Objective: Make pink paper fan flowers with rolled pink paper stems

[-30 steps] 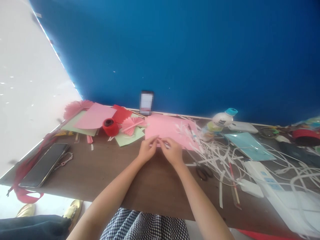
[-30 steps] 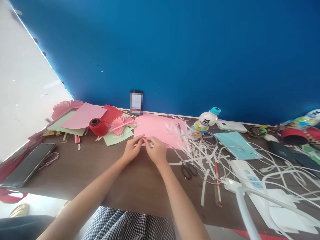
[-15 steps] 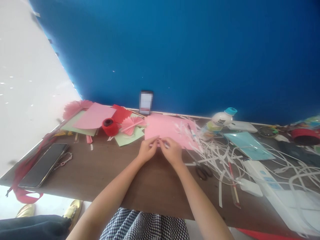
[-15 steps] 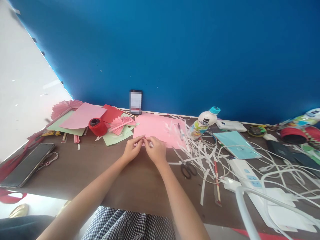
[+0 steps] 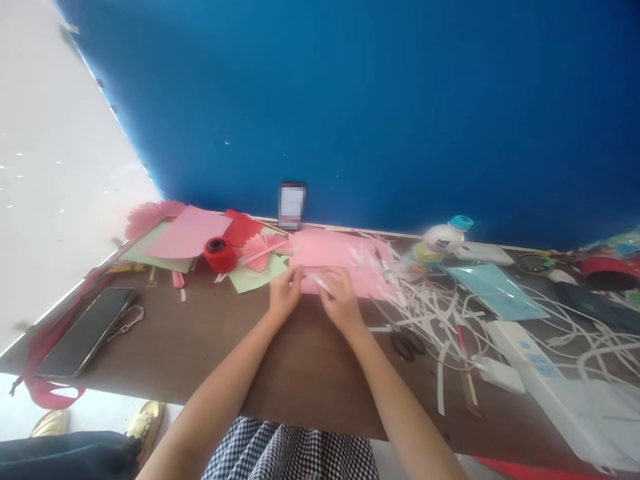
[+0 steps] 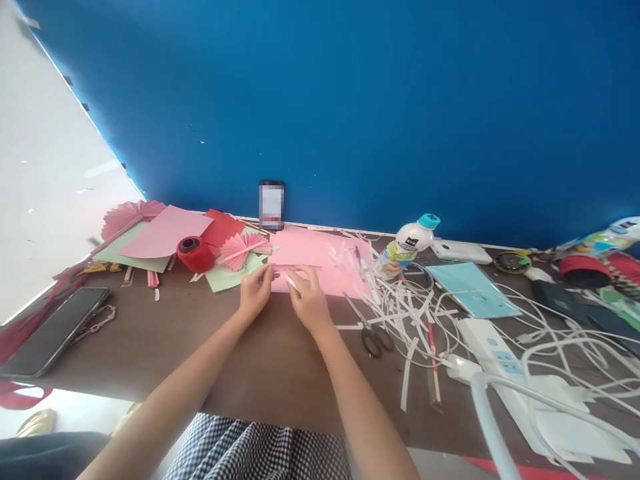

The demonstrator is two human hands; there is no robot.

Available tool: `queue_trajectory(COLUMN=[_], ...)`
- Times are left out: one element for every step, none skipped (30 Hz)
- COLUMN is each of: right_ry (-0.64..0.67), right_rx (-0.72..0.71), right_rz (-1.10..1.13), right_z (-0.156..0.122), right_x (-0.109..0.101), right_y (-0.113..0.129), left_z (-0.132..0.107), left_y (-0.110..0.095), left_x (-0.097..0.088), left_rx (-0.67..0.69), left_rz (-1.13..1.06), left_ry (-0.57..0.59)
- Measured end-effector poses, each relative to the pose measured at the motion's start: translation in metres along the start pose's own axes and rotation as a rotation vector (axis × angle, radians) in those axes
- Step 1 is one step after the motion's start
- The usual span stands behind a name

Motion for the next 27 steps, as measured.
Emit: queue_trajectory(right_ry=[-0.008, -0.002, 0.012, 0.031, 0.046, 0.053, 0.051, 0.045, 0.043, 0.051, 0.063, 0.081, 0.102, 0.126, 0.148, 0.168, 0.184, 0.194, 0.197, 0.195, 0.193, 0.190, 0.187, 0.187, 0.187, 0.186, 0.182], right_rx=[-0.003, -0.002, 0.008, 0.033, 0.069, 0.112, 0.155, 0.187, 0.203, 0.203, 0.191, 0.172, 0.143, 0.106, 0.060, 0.010, -0.039, -0.081, -0.112, -0.133, -0.146, -0.156, -0.163, -0.169, -0.173, -0.171, -0.166], right_rz=[0.025, 0.053, 0.079, 0.106, 0.137, 0.170, 0.206, 0.241, 0.272, 0.293, 0.299, 0.292, 0.270, 0.232, 0.179, 0.111, 0.033, -0.050, -0.131, -0.202, -0.259, -0.301, -0.332, -0.352, -0.364, -0.372, -0.380], right_z=[0.000, 0.000, 0.001, 0.001, 0.001, 0.002, 0.002, 0.002, 0.003, 0.003, 0.004, 0.004, 0.005, 0.005, 0.005, 0.005, 0.005, 0.004, 0.004, 0.004, 0.003, 0.003, 0.003, 0.002, 0.002, 0.001, 0.001], right_x=[-0.001, -0.002, -0.002, -0.001, 0.000, 0.000, 0.000, 0.000, 0.000, -0.001, -0.001, -0.002, -0.002, -0.004, -0.005, -0.006, -0.007, -0.008, -0.009, -0.009, -0.010, -0.009, -0.009, -0.008, -0.007, -0.006, -0.005], right_y=[-0.001, -0.003, -0.005, -0.007, -0.010, -0.012, -0.015, -0.016, -0.017, -0.016, -0.014, -0.012, -0.010, -0.008, -0.006, -0.004, -0.002, -0.002, -0.003, -0.004, -0.006, -0.008, -0.010, -0.012, -0.014, -0.016, -0.018], left_z=[0.002, 0.003, 0.004, 0.006, 0.007, 0.007, 0.008, 0.008, 0.008, 0.008, 0.009, 0.009, 0.009, 0.010, 0.011, 0.011, 0.012, 0.013, 0.014, 0.014, 0.015, 0.015, 0.016, 0.016, 0.016, 0.016, 0.016], left_y=[0.002, 0.003, 0.004, 0.005, 0.006, 0.008, 0.009, 0.010, 0.010, 0.009, 0.009, 0.008, 0.007, 0.006, 0.006, 0.007, 0.008, 0.009, 0.010, 0.012, 0.013, 0.014, 0.015, 0.016, 0.016, 0.016, 0.016], left_x=[-0.002, -0.004, -0.005, -0.006, -0.007, -0.008, -0.008, -0.009, -0.009, -0.009, -0.010, -0.010, -0.012, -0.013, -0.015, -0.017, -0.018, -0.020, -0.021, -0.021, -0.021, -0.020, -0.019, -0.019, -0.018, -0.018, -0.018], left_rx=[-0.006, -0.009, -0.009, -0.010, -0.015, -0.021, -0.026, -0.027, -0.025, -0.020, -0.013, -0.007, -0.004, -0.004, -0.008, -0.014, -0.022, -0.029, -0.037, -0.044, -0.052, -0.061, -0.069, -0.077, -0.083, -0.087, -0.089], left_rz=[-0.003, -0.006, -0.010, -0.017, -0.025, -0.034, -0.040, -0.043, -0.044, -0.042, -0.039, -0.035, -0.029, -0.024, -0.021, -0.020, -0.024, -0.036, -0.054, -0.076, -0.101, -0.125, -0.147, -0.162, -0.170, -0.174, -0.174], left_ry=[-0.013, -0.023, -0.028, -0.036, -0.045, -0.055, -0.063, -0.066, -0.065, -0.064, -0.063, -0.062, -0.064, -0.067, -0.074, -0.085, -0.097, -0.107, -0.118, -0.123, -0.126, -0.124, -0.122, -0.119, -0.115, -0.110, -0.108])
Point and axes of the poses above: each hand's wrist, its own z-axis towards the middle knuckle, its own x-axis out of the palm, y = z × x, the point moved 8 cm from there along z, towards the middle knuckle, and after that the axes turned 2 degrees about -z, right-handed, at the moved point
